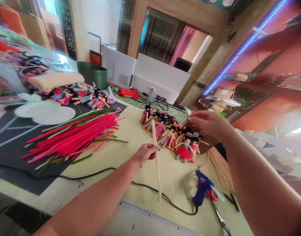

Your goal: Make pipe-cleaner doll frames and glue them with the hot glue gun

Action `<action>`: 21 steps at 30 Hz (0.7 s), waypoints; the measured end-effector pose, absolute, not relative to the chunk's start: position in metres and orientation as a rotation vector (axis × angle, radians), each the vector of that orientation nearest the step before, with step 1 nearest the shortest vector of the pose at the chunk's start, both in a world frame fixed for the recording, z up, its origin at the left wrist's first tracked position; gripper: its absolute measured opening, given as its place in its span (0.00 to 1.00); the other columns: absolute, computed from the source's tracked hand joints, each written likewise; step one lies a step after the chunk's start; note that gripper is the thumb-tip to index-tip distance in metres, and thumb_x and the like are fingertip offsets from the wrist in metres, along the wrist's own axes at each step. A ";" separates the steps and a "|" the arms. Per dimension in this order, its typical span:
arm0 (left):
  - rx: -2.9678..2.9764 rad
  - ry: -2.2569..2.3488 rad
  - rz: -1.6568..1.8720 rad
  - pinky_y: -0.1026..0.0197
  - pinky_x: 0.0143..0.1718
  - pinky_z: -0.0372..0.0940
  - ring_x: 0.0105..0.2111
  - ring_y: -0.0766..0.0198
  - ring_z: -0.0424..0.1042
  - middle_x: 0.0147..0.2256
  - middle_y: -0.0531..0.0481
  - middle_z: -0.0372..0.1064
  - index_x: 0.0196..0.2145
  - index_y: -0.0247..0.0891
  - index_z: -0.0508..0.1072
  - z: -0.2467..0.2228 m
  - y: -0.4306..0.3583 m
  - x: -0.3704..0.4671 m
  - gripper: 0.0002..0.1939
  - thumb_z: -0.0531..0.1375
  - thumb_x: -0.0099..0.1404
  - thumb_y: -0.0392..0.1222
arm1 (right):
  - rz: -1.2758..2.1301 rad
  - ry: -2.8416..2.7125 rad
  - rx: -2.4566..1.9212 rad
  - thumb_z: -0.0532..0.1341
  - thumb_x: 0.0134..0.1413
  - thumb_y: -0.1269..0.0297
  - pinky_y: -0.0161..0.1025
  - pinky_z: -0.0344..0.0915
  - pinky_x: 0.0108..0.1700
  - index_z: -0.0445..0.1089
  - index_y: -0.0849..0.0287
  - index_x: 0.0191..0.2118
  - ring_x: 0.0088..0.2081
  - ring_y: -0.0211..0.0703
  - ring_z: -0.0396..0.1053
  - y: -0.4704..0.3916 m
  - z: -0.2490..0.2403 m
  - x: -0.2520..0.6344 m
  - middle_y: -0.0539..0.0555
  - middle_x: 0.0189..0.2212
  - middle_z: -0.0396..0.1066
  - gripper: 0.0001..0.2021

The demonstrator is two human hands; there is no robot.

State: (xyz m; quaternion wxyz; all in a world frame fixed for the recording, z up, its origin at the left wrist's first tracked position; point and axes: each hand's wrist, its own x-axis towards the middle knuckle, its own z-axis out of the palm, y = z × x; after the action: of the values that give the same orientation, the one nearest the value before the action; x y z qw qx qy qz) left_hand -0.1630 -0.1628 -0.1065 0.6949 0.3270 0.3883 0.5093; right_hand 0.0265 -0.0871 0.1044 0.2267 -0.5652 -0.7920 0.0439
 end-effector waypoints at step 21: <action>0.864 0.736 1.117 0.63 0.29 0.59 0.22 0.72 0.63 0.23 0.52 0.65 0.33 0.29 0.76 -0.105 -0.178 -0.146 0.25 0.69 0.47 0.55 | 1.364 -1.471 -1.324 0.66 0.47 0.52 0.32 0.55 0.26 0.72 0.62 0.28 0.23 0.32 0.58 -0.195 -0.082 0.002 0.48 0.20 0.65 0.16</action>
State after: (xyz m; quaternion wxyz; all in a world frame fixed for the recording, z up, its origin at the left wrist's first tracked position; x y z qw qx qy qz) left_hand -0.1463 -0.1782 -0.1052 0.6994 0.3878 0.3305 0.5013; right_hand 0.0024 -0.1953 -0.0817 0.3609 -0.5136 -0.5709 0.5292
